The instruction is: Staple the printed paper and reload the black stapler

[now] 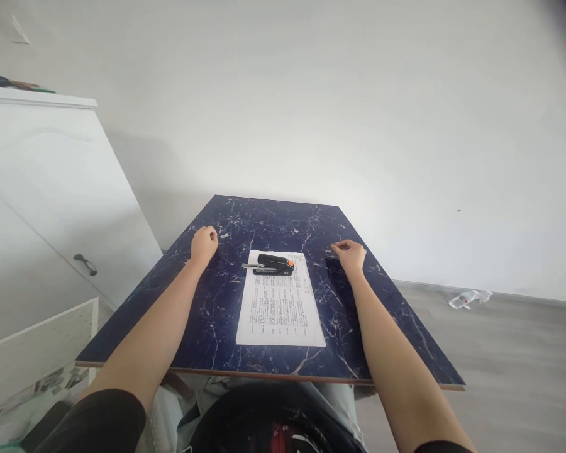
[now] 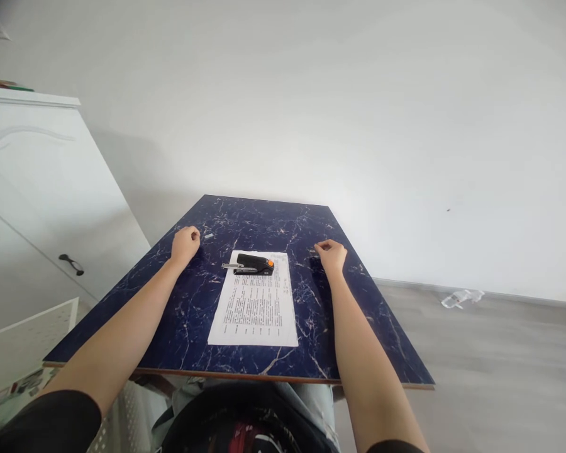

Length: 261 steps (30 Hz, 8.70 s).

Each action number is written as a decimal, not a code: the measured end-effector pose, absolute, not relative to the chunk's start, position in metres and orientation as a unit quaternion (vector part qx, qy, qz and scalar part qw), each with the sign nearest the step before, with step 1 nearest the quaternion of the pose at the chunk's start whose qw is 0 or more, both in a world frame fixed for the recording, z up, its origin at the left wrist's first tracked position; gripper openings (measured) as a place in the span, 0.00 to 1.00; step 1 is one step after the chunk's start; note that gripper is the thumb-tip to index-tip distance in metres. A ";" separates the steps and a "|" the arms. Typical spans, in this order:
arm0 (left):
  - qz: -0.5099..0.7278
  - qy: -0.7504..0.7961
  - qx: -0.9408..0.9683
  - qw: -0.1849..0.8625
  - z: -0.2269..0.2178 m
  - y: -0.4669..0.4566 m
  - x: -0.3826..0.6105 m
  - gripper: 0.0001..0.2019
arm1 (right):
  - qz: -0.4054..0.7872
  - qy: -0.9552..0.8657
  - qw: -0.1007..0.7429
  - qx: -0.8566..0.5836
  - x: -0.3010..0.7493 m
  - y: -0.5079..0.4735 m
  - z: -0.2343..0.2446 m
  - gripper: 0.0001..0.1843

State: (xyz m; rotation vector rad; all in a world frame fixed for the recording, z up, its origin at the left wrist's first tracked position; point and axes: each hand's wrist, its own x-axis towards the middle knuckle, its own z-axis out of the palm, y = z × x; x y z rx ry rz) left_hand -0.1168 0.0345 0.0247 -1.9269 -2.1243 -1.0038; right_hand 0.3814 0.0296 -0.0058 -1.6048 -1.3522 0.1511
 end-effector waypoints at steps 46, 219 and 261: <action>-0.604 -0.431 -0.397 -0.540 0.011 0.033 -0.036 0.07 | 0.156 -0.881 0.270 -0.357 0.235 -0.035 0.027 0.29; -0.286 -0.504 -0.806 -0.119 -0.006 0.021 -0.016 0.12 | 0.205 -0.792 -0.012 -0.575 0.397 -0.028 0.072 0.31; -0.203 -0.481 -0.852 -0.048 0.004 0.014 -0.010 0.05 | 0.014 -0.820 0.126 -0.558 0.148 -0.063 0.017 0.16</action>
